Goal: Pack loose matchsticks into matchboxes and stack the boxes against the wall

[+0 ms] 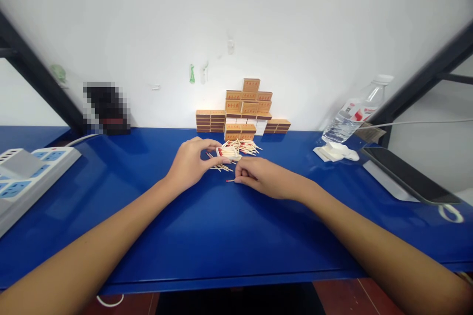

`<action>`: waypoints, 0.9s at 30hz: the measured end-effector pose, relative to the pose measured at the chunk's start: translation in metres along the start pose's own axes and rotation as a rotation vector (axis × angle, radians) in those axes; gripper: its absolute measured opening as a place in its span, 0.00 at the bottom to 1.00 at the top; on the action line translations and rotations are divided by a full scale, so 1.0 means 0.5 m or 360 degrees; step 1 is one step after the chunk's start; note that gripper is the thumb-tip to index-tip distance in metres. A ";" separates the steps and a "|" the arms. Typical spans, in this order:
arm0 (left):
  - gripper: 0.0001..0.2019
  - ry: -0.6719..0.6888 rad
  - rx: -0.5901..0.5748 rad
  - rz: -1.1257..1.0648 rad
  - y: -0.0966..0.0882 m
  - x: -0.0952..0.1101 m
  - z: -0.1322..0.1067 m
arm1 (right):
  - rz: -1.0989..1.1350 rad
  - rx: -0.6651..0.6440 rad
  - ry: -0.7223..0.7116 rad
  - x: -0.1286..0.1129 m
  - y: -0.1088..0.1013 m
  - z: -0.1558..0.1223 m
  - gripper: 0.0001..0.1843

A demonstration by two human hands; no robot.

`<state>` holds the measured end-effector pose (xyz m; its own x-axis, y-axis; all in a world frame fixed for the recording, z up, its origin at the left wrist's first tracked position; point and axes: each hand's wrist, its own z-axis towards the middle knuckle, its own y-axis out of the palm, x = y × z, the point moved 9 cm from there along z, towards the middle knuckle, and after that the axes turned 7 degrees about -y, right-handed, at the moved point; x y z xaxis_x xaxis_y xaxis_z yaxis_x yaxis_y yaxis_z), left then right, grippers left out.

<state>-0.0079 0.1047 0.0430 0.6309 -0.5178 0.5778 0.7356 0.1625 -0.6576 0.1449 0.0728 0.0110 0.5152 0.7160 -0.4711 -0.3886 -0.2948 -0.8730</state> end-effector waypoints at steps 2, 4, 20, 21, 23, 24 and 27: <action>0.16 0.0007 -0.0043 0.0017 0.007 -0.001 -0.001 | 0.0007 0.0009 -0.0001 0.001 -0.008 -0.001 0.08; 0.16 0.0015 -0.0078 0.0037 0.013 0.001 -0.003 | -0.0010 0.0115 0.0016 0.003 -0.030 -0.003 0.07; 0.16 0.0002 -0.0026 0.0086 0.006 0.000 -0.003 | -0.0071 -0.0056 0.0139 -0.017 -0.016 -0.022 0.14; 0.16 0.0000 -0.0021 0.0086 0.004 0.000 -0.002 | -0.0063 -0.0121 0.0117 -0.028 -0.004 -0.025 0.12; 0.16 0.0010 -0.0028 0.0083 0.005 0.000 -0.002 | -0.0039 -0.0217 0.0087 -0.043 0.012 -0.030 0.05; 0.16 0.0021 -0.0038 0.0080 0.007 0.001 -0.002 | -0.0014 -0.0245 0.0075 -0.047 0.015 -0.031 0.05; 0.18 0.0074 -0.0075 0.0078 0.014 0.005 -0.004 | 0.0071 -0.0170 0.0018 -0.042 -0.007 -0.028 0.07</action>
<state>-0.0016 0.1027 0.0391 0.6528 -0.5491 0.5219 0.6911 0.1494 -0.7072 0.1459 0.0499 0.0221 0.5082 0.6936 -0.5106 -0.3277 -0.3925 -0.8594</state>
